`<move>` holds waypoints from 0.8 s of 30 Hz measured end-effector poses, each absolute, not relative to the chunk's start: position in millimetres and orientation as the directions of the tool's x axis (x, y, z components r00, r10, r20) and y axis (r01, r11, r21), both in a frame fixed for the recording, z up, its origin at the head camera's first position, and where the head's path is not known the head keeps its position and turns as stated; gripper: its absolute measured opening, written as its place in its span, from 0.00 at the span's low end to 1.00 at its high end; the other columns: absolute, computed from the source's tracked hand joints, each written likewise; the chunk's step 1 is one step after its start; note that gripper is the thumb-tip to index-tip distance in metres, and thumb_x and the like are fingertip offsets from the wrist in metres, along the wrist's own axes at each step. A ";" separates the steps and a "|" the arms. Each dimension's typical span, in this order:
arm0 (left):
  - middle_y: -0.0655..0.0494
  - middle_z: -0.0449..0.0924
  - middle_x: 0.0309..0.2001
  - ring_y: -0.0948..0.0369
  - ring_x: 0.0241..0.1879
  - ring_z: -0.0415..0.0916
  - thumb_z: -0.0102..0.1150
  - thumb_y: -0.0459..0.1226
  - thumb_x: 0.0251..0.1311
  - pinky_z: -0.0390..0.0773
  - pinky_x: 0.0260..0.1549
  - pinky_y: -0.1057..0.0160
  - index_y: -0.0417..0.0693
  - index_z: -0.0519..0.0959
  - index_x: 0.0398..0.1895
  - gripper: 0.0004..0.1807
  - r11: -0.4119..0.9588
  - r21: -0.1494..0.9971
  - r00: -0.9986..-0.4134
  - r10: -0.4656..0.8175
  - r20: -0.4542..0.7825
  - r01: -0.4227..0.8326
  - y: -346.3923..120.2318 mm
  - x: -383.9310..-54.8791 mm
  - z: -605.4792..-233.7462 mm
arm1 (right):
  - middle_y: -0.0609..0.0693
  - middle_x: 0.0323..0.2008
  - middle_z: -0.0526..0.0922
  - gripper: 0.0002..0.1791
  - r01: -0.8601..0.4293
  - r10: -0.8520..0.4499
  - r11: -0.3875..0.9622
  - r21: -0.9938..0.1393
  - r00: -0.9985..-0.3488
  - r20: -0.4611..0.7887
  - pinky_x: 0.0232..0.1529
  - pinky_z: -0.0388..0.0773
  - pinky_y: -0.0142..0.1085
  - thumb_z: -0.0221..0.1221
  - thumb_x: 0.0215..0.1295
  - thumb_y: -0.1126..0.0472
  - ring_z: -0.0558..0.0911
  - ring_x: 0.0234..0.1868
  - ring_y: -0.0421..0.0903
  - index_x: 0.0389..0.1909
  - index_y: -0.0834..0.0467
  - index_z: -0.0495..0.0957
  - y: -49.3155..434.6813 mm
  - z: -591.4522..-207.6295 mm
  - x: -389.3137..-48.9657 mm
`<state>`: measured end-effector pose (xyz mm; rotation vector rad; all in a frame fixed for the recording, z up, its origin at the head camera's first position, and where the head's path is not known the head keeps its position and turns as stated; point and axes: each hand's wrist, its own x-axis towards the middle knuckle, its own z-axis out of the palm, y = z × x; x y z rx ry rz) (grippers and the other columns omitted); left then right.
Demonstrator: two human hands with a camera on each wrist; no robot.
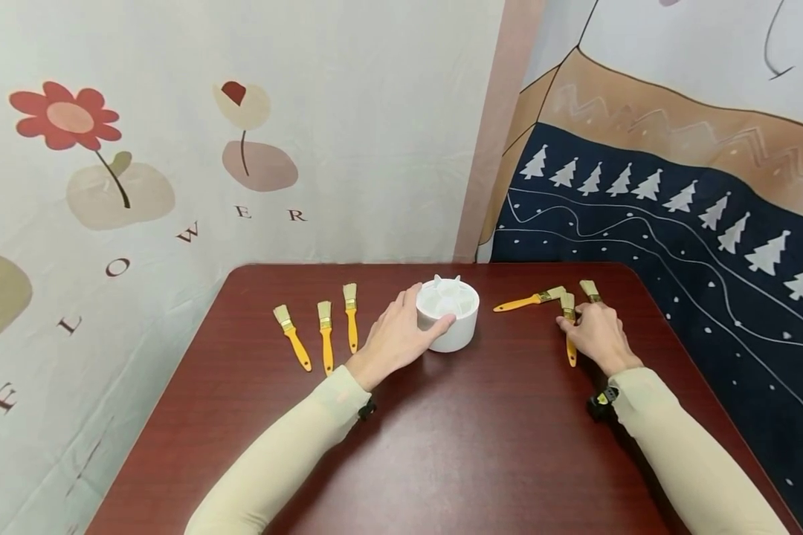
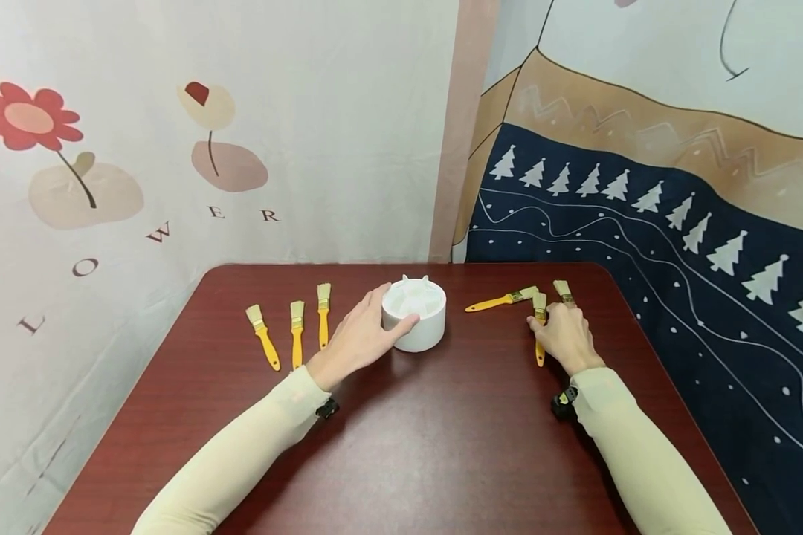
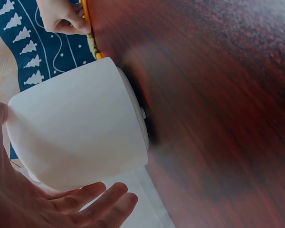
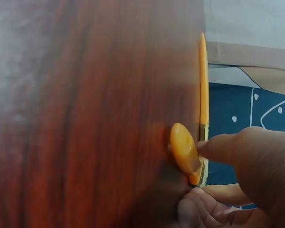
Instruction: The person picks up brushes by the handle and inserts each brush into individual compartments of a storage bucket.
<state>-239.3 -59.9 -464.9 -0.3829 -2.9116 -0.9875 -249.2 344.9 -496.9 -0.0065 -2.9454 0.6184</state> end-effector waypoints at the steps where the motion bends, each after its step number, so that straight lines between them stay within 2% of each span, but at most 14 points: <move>1: 0.48 0.79 0.78 0.46 0.73 0.82 0.60 0.78 0.73 0.87 0.69 0.40 0.53 0.62 0.92 0.58 0.765 0.596 -0.969 0.219 0.119 0.246 -60.3 -239.1 -465.2 | 0.76 0.46 0.89 0.24 -0.023 0.031 0.917 -0.399 -0.991 0.130 0.41 0.88 0.62 0.70 0.82 0.53 0.88 0.44 0.73 0.53 0.75 0.89 344.2 -497.2 -249.9; 4: 0.48 0.79 0.78 0.46 0.73 0.82 0.61 0.78 0.73 0.87 0.69 0.40 0.53 0.62 0.92 0.58 0.760 0.601 -0.968 0.221 0.121 0.248 -61.3 -238.7 -466.2 | 0.75 0.49 0.92 0.26 -0.024 0.031 0.917 -0.398 -0.991 0.131 0.49 0.89 0.68 0.69 0.81 0.57 0.89 0.50 0.76 0.61 0.78 0.87 343.4 -496.4 -251.7; 8: 0.48 0.79 0.78 0.46 0.73 0.82 0.61 0.78 0.73 0.87 0.70 0.40 0.55 0.62 0.93 0.58 0.751 0.610 -0.967 0.227 0.120 0.252 -61.7 -238.9 -465.8 | 0.70 0.42 0.94 0.24 -0.010 0.044 0.907 -0.422 -0.992 0.119 0.52 0.89 0.69 0.70 0.79 0.60 0.89 0.52 0.76 0.60 0.78 0.87 343.6 -494.2 -253.1; 13: 0.47 0.78 0.78 0.45 0.73 0.81 0.61 0.78 0.73 0.86 0.71 0.40 0.54 0.61 0.93 0.58 0.748 0.614 -0.966 0.231 0.114 0.251 -62.1 -239.2 -464.1 | 0.72 0.49 0.94 0.27 0.043 0.084 0.891 -0.451 -0.994 0.071 0.55 0.87 0.68 0.72 0.77 0.58 0.86 0.56 0.78 0.62 0.79 0.85 343.1 -490.3 -253.3; 18: 0.48 0.77 0.79 0.46 0.74 0.81 0.61 0.77 0.73 0.86 0.71 0.40 0.54 0.61 0.93 0.58 0.741 0.625 -0.967 0.229 0.108 0.246 -62.9 -238.7 -463.8 | 0.71 0.46 0.94 0.30 0.099 0.127 0.877 -0.471 -0.992 0.027 0.53 0.86 0.64 0.71 0.77 0.57 0.87 0.52 0.74 0.66 0.78 0.79 343.8 -487.0 -251.8; 24: 0.48 0.76 0.80 0.47 0.75 0.81 0.61 0.78 0.72 0.86 0.72 0.40 0.54 0.60 0.94 0.60 0.735 0.634 -0.968 0.228 0.100 0.239 -64.2 -238.6 -463.9 | 0.71 0.47 0.94 0.32 0.091 0.137 0.857 -0.508 -0.989 0.054 0.51 0.87 0.64 0.71 0.76 0.60 0.91 0.46 0.70 0.70 0.75 0.72 342.5 -486.4 -248.7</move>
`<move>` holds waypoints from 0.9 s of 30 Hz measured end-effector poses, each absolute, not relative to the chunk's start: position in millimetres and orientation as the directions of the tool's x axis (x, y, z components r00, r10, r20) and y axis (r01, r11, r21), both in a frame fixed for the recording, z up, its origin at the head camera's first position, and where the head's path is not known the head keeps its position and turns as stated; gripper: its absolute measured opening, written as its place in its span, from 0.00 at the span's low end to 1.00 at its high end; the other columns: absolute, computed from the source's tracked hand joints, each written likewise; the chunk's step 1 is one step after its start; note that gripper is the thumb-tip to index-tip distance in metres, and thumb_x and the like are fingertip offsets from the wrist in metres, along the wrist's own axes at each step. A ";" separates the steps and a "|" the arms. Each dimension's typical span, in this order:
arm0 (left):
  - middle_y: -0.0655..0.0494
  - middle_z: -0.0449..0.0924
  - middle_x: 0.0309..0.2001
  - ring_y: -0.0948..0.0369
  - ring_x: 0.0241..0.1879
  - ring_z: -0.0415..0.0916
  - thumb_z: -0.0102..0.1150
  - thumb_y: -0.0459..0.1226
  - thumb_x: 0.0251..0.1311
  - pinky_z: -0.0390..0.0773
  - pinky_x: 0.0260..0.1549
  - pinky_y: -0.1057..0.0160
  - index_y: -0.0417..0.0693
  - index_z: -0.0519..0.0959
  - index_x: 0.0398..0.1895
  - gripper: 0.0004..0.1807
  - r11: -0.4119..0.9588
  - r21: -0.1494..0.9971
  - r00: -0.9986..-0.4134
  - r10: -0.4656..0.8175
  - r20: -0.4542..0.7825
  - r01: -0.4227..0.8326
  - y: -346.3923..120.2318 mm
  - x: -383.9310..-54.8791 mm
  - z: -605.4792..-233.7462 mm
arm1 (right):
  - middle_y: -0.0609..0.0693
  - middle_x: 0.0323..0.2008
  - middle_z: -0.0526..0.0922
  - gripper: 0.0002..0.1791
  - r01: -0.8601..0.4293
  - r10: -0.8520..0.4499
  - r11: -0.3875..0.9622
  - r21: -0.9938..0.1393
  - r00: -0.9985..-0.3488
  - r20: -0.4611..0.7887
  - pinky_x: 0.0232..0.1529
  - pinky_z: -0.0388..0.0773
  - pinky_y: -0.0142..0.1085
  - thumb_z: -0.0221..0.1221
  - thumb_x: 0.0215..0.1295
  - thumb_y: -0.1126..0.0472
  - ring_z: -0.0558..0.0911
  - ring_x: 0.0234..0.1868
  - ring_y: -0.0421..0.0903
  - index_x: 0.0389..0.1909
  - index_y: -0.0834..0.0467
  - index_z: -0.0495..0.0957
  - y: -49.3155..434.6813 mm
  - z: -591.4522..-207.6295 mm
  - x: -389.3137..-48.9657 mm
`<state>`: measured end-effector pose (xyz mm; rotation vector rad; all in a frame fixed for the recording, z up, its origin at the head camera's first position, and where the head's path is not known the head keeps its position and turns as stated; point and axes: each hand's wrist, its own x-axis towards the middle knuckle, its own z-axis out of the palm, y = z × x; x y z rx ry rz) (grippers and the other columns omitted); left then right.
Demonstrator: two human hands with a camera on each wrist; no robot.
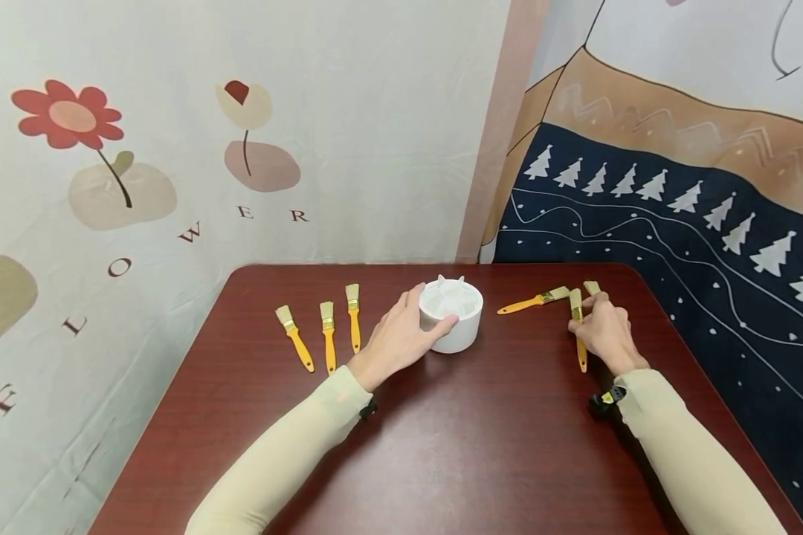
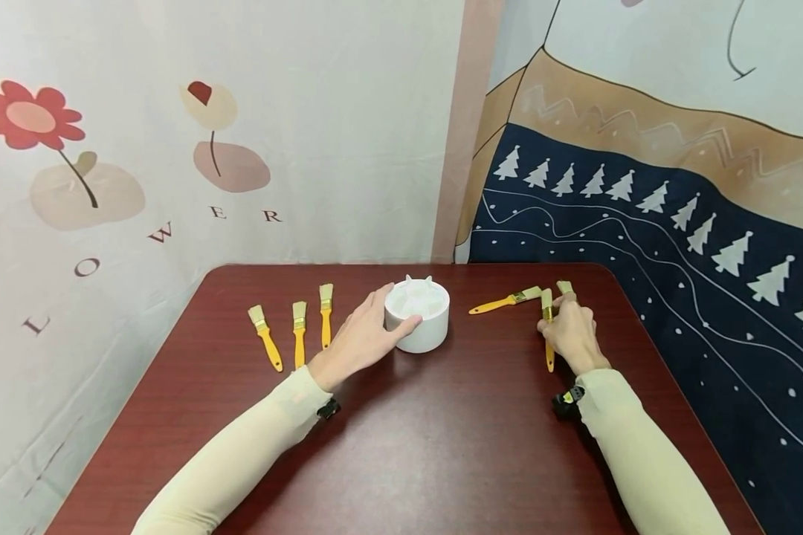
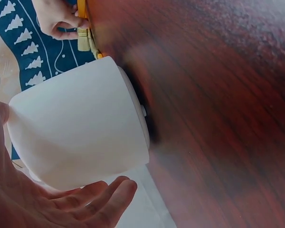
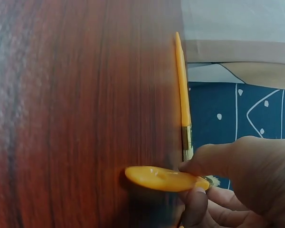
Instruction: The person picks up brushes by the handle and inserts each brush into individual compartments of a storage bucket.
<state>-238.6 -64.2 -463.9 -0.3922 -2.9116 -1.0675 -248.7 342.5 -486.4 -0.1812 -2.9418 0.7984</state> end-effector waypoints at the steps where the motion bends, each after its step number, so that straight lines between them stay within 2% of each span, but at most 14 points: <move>1: 0.48 0.76 0.80 0.47 0.75 0.81 0.62 0.78 0.72 0.86 0.72 0.40 0.54 0.59 0.94 0.60 0.733 0.637 -0.968 0.229 0.100 0.239 -64.1 -238.7 -463.8 | 0.71 0.47 0.94 0.32 0.086 0.135 0.854 -0.513 -0.989 0.060 0.51 0.87 0.64 0.71 0.76 0.60 0.91 0.45 0.69 0.71 0.75 0.72 342.0 -486.4 -247.8; 10: 0.47 0.72 0.84 0.46 0.77 0.80 0.60 0.79 0.72 0.85 0.75 0.39 0.54 0.56 0.96 0.62 0.725 0.651 -0.970 0.232 0.078 0.225 -64.6 -240.1 -466.4 | 0.69 0.44 0.95 0.37 0.037 0.107 0.847 -0.530 -0.989 0.103 0.57 0.87 0.68 0.72 0.78 0.60 0.91 0.49 0.70 0.77 0.76 0.71 330.3 -481.8 -244.2; 18: 0.47 0.72 0.85 0.44 0.79 0.79 0.61 0.79 0.71 0.83 0.76 0.37 0.56 0.55 0.97 0.63 0.702 0.674 -0.967 0.242 0.077 0.229 -64.9 -241.1 -466.4 | 0.67 0.43 0.96 0.34 -0.029 0.073 0.849 -0.528 -0.983 0.170 0.51 0.88 0.65 0.75 0.78 0.59 0.91 0.48 0.69 0.75 0.73 0.77 312.7 -472.8 -239.4; 23: 0.47 0.73 0.83 0.44 0.77 0.80 0.62 0.78 0.72 0.84 0.75 0.37 0.57 0.57 0.96 0.61 0.700 0.675 -0.966 0.245 0.080 0.233 -66.3 -240.2 -465.9 | 0.68 0.44 0.96 0.30 -0.075 0.053 0.843 -0.532 -0.974 0.222 0.52 0.86 0.64 0.76 0.77 0.59 0.91 0.49 0.70 0.71 0.72 0.81 301.9 -469.1 -236.9; 27: 0.47 0.74 0.83 0.44 0.77 0.80 0.62 0.77 0.73 0.84 0.75 0.36 0.57 0.58 0.96 0.60 0.703 0.670 -0.966 0.247 0.082 0.237 -67.8 -240.5 -465.0 | 0.67 0.42 0.96 0.27 -0.117 0.037 0.831 -0.543 -0.964 0.265 0.50 0.85 0.62 0.76 0.77 0.61 0.92 0.45 0.67 0.68 0.71 0.83 294.4 -464.2 -234.4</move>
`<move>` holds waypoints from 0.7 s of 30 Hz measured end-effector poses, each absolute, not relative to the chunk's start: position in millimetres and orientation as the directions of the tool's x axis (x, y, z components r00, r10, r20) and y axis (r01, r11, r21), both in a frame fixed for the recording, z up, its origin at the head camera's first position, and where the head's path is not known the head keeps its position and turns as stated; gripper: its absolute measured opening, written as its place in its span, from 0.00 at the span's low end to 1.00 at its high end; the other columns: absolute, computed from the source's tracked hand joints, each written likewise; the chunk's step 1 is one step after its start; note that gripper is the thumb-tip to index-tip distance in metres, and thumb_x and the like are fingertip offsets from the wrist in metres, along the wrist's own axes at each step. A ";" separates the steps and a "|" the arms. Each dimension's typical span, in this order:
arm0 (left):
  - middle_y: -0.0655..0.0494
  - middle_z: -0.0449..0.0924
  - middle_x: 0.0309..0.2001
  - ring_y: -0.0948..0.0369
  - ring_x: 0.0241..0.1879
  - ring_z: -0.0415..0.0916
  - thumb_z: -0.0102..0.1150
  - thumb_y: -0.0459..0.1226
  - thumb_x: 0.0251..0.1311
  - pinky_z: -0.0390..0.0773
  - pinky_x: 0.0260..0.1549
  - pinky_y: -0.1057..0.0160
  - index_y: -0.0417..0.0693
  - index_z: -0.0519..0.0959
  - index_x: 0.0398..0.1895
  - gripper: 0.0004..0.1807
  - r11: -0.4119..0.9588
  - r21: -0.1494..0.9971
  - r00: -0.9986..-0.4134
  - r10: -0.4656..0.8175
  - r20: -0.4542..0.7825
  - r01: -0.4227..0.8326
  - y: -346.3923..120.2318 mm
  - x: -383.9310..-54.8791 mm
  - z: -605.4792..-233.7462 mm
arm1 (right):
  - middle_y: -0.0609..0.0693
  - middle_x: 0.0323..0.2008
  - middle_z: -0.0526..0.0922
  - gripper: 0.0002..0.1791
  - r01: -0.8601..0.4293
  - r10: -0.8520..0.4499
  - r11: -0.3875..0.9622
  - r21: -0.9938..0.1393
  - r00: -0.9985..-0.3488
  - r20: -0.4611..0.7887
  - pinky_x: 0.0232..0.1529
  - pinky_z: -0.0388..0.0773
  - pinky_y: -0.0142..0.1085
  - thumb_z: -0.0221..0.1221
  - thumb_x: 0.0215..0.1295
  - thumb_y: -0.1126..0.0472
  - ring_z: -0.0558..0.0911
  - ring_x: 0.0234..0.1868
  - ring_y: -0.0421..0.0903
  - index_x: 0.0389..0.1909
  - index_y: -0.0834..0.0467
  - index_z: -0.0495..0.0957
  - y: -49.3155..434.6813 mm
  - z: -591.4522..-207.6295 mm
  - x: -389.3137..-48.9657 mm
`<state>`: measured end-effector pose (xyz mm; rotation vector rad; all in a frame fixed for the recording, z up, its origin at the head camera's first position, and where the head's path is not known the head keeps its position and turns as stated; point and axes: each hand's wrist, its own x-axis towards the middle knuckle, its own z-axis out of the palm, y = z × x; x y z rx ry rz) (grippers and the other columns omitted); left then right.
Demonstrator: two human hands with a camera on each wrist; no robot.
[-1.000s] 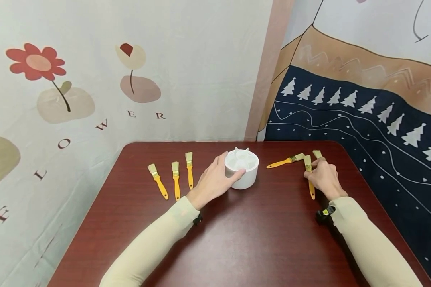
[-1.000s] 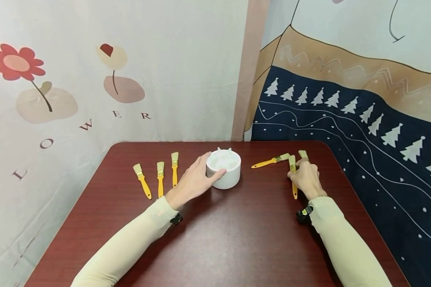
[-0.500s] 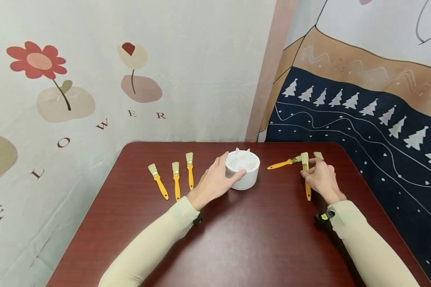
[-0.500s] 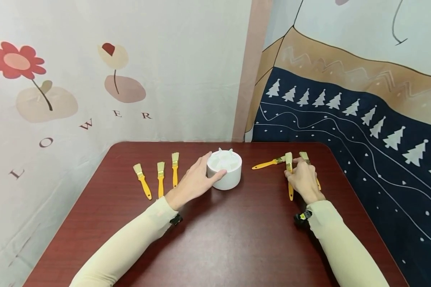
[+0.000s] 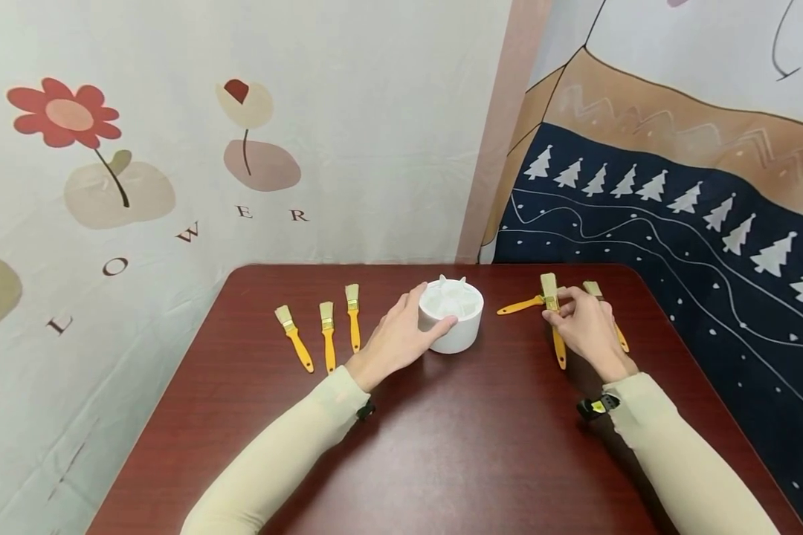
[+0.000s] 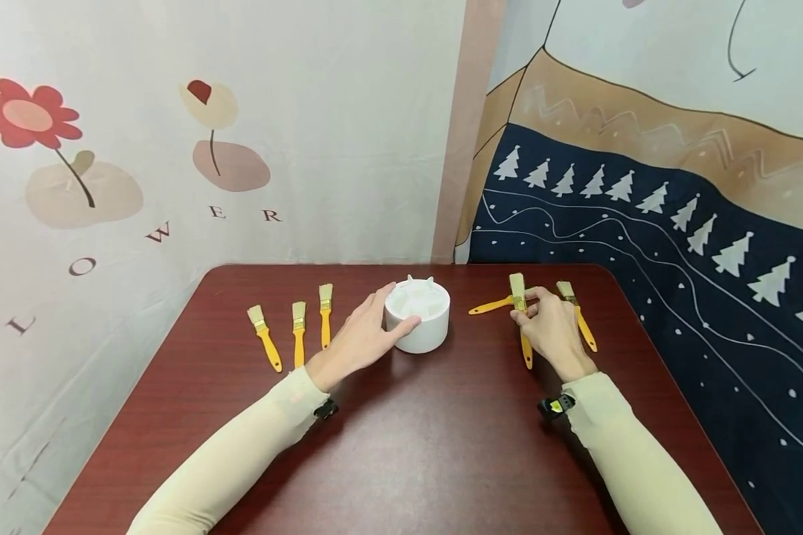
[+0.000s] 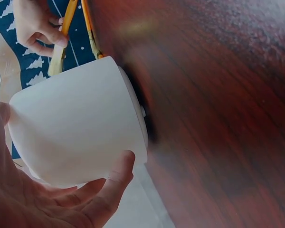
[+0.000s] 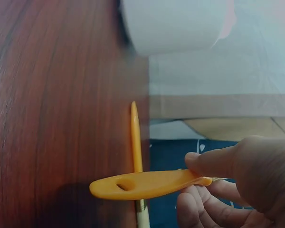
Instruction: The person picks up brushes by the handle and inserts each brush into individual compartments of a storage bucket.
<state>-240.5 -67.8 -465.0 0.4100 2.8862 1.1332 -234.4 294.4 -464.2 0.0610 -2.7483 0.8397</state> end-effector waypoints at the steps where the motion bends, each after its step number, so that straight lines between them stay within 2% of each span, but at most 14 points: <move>1: 0.47 0.74 0.82 0.44 0.77 0.80 0.62 0.77 0.73 0.84 0.75 0.36 0.56 0.58 0.96 0.60 0.704 0.669 -0.965 0.248 0.082 0.238 -68.1 -240.8 -465.1 | 0.67 0.41 0.96 0.26 -0.129 0.033 0.827 -0.548 -0.961 0.276 0.50 0.84 0.60 0.76 0.77 0.61 0.93 0.43 0.65 0.68 0.71 0.84 292.6 -462.8 -233.6; 7: 0.47 0.74 0.83 0.44 0.77 0.80 0.62 0.77 0.73 0.84 0.75 0.38 0.58 0.58 0.96 0.59 0.707 0.670 -0.967 0.243 0.074 0.229 -68.9 -242.9 -466.9 | 0.65 0.41 0.96 0.21 -0.171 0.026 0.801 -0.574 -0.948 0.318 0.42 0.82 0.43 0.75 0.78 0.63 0.93 0.39 0.60 0.64 0.68 0.86 281.7 -455.0 -229.8; 16: 0.48 0.73 0.84 0.44 0.78 0.79 0.64 0.77 0.72 0.83 0.76 0.38 0.59 0.58 0.96 0.59 0.693 0.683 -0.967 0.243 0.079 0.230 -66.9 -244.1 -466.1 | 0.65 0.42 0.96 0.19 -0.194 0.019 0.784 -0.589 -0.942 0.334 0.42 0.81 0.41 0.75 0.78 0.62 0.93 0.38 0.58 0.64 0.66 0.86 273.2 -443.9 -230.1; 21: 0.47 0.72 0.85 0.44 0.80 0.78 0.64 0.76 0.73 0.82 0.78 0.37 0.58 0.57 0.96 0.59 0.687 0.688 -0.965 0.254 0.071 0.232 -66.9 -243.5 -464.4 | 0.65 0.44 0.96 0.18 -0.220 0.006 0.764 -0.606 -0.938 0.348 0.39 0.82 0.34 0.74 0.79 0.62 0.93 0.40 0.59 0.63 0.65 0.86 267.6 -435.8 -227.5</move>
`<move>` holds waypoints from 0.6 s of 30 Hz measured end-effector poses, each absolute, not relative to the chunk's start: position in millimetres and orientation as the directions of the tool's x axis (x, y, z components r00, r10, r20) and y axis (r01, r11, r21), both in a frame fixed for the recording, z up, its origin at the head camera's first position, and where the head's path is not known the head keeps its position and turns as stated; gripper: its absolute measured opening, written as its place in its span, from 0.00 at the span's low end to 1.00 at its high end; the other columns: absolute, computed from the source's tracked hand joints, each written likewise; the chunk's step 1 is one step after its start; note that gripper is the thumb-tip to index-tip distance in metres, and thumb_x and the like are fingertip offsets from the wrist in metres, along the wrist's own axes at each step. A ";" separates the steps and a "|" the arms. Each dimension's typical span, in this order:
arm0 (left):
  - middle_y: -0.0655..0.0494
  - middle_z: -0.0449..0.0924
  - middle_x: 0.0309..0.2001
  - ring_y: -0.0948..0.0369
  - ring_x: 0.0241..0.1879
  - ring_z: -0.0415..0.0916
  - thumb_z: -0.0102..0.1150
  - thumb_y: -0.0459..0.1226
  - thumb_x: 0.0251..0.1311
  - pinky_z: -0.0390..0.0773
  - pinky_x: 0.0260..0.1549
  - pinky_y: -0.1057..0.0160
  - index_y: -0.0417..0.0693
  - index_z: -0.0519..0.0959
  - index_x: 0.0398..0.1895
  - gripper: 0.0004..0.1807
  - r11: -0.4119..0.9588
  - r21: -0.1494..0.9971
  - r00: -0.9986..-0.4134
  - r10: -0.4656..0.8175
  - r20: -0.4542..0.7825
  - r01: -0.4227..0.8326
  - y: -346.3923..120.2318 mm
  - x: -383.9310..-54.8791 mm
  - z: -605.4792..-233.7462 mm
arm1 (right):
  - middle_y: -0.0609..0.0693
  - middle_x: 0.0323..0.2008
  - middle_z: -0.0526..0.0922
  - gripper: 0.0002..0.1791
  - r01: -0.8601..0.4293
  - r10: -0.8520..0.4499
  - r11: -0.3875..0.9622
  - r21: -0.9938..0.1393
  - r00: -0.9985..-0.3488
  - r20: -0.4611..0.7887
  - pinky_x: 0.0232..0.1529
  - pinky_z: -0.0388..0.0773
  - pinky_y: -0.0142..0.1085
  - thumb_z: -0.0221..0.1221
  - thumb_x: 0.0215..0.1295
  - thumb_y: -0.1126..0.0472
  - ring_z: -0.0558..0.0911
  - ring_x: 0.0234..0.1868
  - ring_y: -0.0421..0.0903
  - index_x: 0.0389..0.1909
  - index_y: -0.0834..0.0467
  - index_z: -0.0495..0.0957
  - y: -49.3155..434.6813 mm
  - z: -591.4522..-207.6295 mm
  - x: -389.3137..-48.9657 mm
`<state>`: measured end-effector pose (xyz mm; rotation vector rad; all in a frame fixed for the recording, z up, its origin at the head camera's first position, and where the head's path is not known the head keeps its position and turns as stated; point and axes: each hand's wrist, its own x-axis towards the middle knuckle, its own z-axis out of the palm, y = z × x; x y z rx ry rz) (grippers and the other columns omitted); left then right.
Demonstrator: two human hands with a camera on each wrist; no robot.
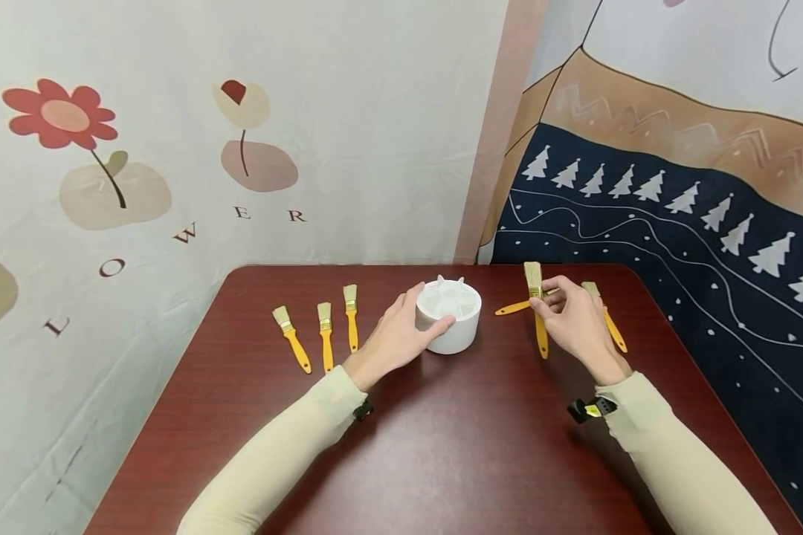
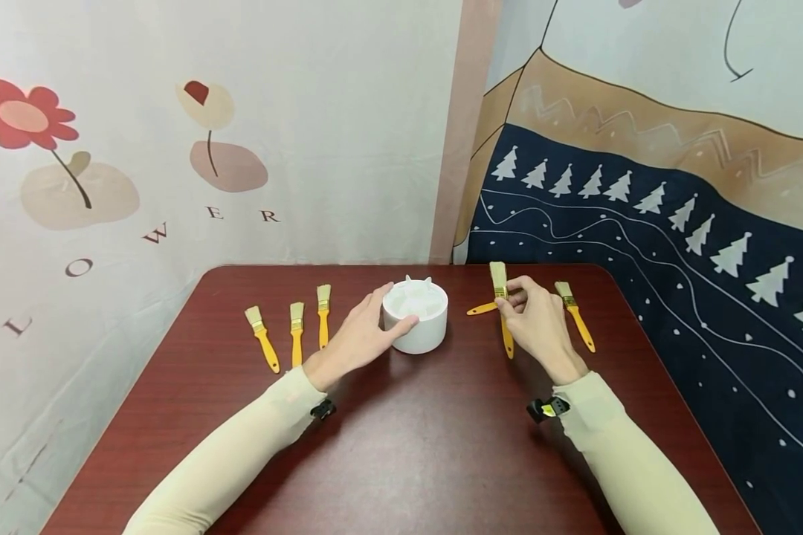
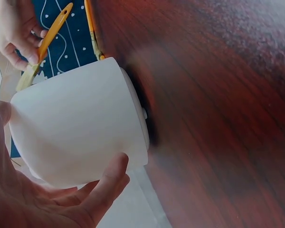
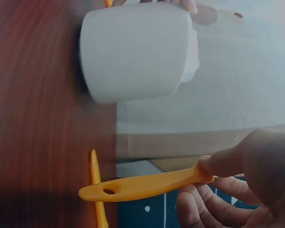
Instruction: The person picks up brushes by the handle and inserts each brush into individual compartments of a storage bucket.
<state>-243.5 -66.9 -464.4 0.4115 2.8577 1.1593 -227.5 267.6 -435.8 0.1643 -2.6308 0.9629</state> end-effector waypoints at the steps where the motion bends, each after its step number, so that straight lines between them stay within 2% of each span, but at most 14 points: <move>1: 0.46 0.72 0.85 0.43 0.80 0.77 0.64 0.76 0.73 0.82 0.78 0.37 0.57 0.57 0.96 0.60 0.686 0.690 -0.964 0.257 0.069 0.232 -67.3 -243.2 -464.2 | 0.65 0.45 0.96 0.18 -0.225 0.003 0.759 -0.611 -0.937 0.349 0.39 0.82 0.32 0.74 0.80 0.62 0.94 0.41 0.59 0.63 0.65 0.86 265.9 -433.8 -226.4; 12: 0.43 0.71 0.86 0.42 0.82 0.75 0.64 0.76 0.74 0.80 0.79 0.35 0.54 0.57 0.96 0.61 0.684 0.688 -0.958 0.282 0.057 0.242 -70.5 -244.0 -463.2 | 0.62 0.47 0.97 0.16 -0.260 -0.006 0.711 -0.653 -0.931 0.365 0.43 0.78 0.18 0.72 0.83 0.59 0.94 0.44 0.59 0.63 0.62 0.86 244.9 -415.7 -217.2; 18: 0.47 0.70 0.87 0.44 0.83 0.75 0.62 0.78 0.73 0.80 0.79 0.37 0.57 0.56 0.97 0.61 0.705 0.672 -0.961 0.274 0.040 0.229 -70.9 -245.7 -462.0 | 0.61 0.48 0.97 0.17 -0.270 -0.005 0.686 -0.676 -0.930 0.366 0.44 0.77 0.15 0.72 0.83 0.56 0.94 0.46 0.58 0.64 0.59 0.86 233.0 -404.9 -215.7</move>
